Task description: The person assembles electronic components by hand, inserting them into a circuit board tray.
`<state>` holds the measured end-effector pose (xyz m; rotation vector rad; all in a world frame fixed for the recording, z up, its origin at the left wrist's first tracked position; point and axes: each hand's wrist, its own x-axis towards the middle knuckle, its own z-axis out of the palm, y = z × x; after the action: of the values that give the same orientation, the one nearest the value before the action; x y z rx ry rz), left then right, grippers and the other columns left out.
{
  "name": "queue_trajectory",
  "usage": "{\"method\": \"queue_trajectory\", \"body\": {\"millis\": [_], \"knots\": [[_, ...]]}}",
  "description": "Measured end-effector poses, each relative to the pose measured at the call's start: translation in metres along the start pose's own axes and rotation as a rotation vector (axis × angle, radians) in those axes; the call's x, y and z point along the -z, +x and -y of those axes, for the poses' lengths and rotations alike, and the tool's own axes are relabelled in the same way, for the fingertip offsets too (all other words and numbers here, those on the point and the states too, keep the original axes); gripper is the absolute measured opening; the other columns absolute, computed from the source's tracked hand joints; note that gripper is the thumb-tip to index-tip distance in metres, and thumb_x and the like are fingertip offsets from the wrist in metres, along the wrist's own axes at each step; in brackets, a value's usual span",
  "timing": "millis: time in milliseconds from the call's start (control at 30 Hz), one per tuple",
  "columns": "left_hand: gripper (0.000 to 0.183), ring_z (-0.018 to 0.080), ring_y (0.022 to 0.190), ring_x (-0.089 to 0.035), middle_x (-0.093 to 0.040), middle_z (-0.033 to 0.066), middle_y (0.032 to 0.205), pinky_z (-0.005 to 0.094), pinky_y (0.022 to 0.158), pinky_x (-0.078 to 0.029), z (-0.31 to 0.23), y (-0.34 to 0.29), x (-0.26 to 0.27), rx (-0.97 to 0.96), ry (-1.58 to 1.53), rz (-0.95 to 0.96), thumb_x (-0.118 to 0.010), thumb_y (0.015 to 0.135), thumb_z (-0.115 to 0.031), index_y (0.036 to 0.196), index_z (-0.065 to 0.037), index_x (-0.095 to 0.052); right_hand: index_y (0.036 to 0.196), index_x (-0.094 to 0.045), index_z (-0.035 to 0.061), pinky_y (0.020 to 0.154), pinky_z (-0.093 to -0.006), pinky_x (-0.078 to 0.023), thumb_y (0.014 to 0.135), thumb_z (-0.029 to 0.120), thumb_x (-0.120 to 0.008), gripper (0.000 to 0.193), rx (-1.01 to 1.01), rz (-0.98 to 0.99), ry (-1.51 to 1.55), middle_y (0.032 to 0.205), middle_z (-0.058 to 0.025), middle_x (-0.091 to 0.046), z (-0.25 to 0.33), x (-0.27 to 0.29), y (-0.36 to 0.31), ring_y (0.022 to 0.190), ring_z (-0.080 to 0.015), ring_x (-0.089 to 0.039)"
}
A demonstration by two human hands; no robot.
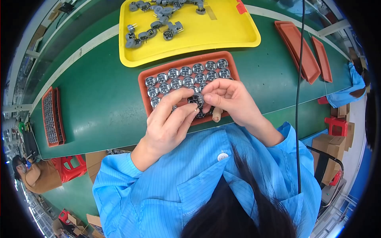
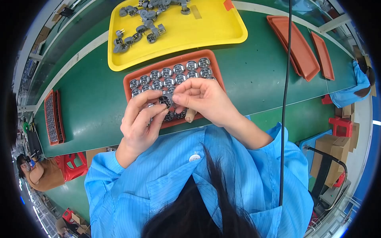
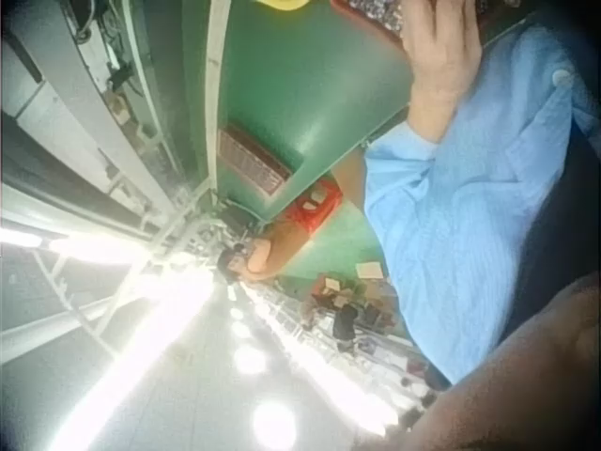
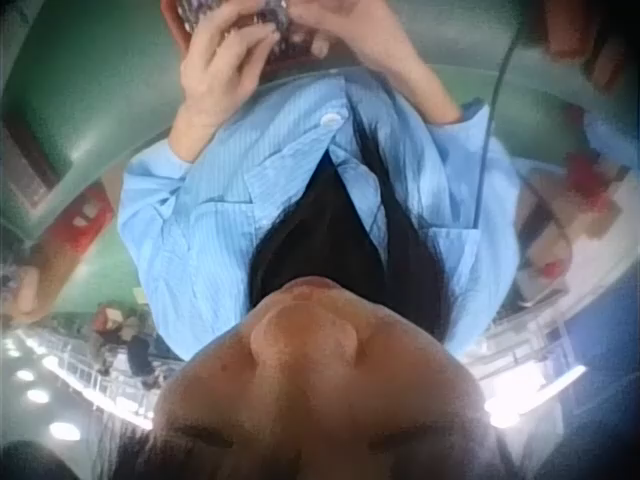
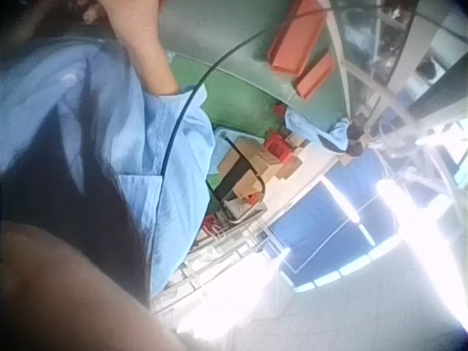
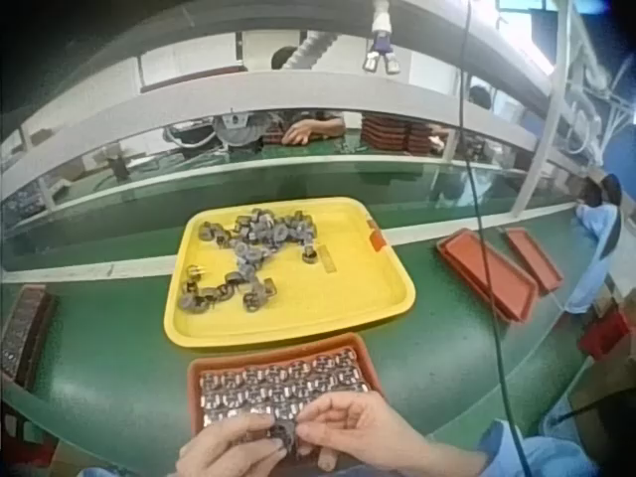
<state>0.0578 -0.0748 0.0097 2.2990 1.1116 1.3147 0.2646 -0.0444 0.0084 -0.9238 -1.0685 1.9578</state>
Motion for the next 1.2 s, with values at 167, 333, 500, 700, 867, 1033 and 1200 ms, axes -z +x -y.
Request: {"method": "queue_trajectory", "body": {"millis": [167,333,500,700,867,1033,1200], "knots": [[0.02,0.0265,0.089,-0.069,-0.066,0.0191,0.112,0.0317,0.077,-0.057,-0.003,0.008,0.004,-0.088,0.094,0.016,-0.08,0.072,0.002,0.089,0.002,-0.069,0.105,-0.064,-0.0012,0.053,-0.0213,-0.054,0.097,0.015,-0.064,0.017,-0.015,0.008,-0.057,0.085,-0.0084,-0.071,0.008,-0.006,0.001,0.071,-0.0088,-0.066],[0.013,0.024,0.093,-0.068,-0.068,0.0182,0.11,0.0298,0.079,-0.054,-0.001,0.022,0.006,0.22,-0.466,-0.185,-0.076,0.079,0.001,0.091,0.002,-0.07,0.102,-0.063,0.0017,0.054,-0.0182,-0.048,0.101,0.021,-0.058,0.02,0.196,0.105,-0.004,0.08,-0.0023,-0.067,0.023,-0.014,0.01,0.064,-0.0052,-0.06],[0.014,0.0266,0.098,-0.06,-0.064,0.0082,0.102,0.0375,0.086,-0.048,0.011,0.008,0.019,0.195,-0.142,0.149,-0.078,0.074,-0.003,0.085,-0.005,-0.069,0.096,-0.067,0.0052,0.05,-0.0178,-0.04,0.099,0.019,-0.059,0.016,0.404,-0.434,-0.492,0.077,-0.0006,-0.065,0.036,0.063,-0.005,0.062,-0.0028,-0.055],[0.014,0.0275,0.106,-0.054,-0.06,0.0044,0.103,0.0404,0.09,-0.041,0.011,0.002,0.007,0.065,0.197,0.286,-0.078,0.071,-0.007,0.079,-0.007,-0.066,0.11,-0.067,0.0052,0.067,-0.0273,-0.051,0.087,0.001,-0.063,0.023,0.673,-0.9,-1.34,0.112,-0.0084,-0.065,0.032,0.174,-0.001,0.079,-0.0178,-0.066],[0.015,0.0278,0.106,-0.054,-0.061,0.0045,0.103,0.0406,0.091,-0.041,0.013,0.005,0.011,0.045,0.188,0.285,-0.078,0.071,-0.007,0.081,-0.007,-0.067,0.109,-0.067,0.0044,0.067,-0.0265,-0.051,0.087,-0.002,-0.061,0.024,0.637,-0.835,-1.144,0.116,-0.009,-0.062,0.022,0.147,-0.021,0.089,-0.0174,-0.065],[0.014,0.0287,0.105,-0.054,-0.061,0.005,0.103,0.0405,0.091,-0.042,0.017,0.004,0.006,0.074,0.153,0.302,-0.078,0.072,-0.007,0.082,-0.006,-0.068,0.097,-0.071,0.0082,0.075,-0.0344,-0.052,0.081,0.006,-0.072,0.016,0.74,-0.287,-1.152,0.094,-0.0086,-0.067,0.013,0.054,-0.013,0.089,-0.0254,-0.063],[0.014,0.0281,0.104,-0.055,-0.06,0.0053,0.105,0.0413,0.091,-0.042,0.019,-0.001,0.005,0.062,0.152,0.27,-0.078,0.072,-0.008,0.083,-0.007,-0.069,0.094,-0.07,0.0056,0.08,-0.0336,-0.046,0.073,0.011,-0.076,0.023,0.736,0.117,-1.289,0.09,-0.0056,-0.052,-0.001,0.009,0.014,0.09,-0.0252,-0.05]]}}
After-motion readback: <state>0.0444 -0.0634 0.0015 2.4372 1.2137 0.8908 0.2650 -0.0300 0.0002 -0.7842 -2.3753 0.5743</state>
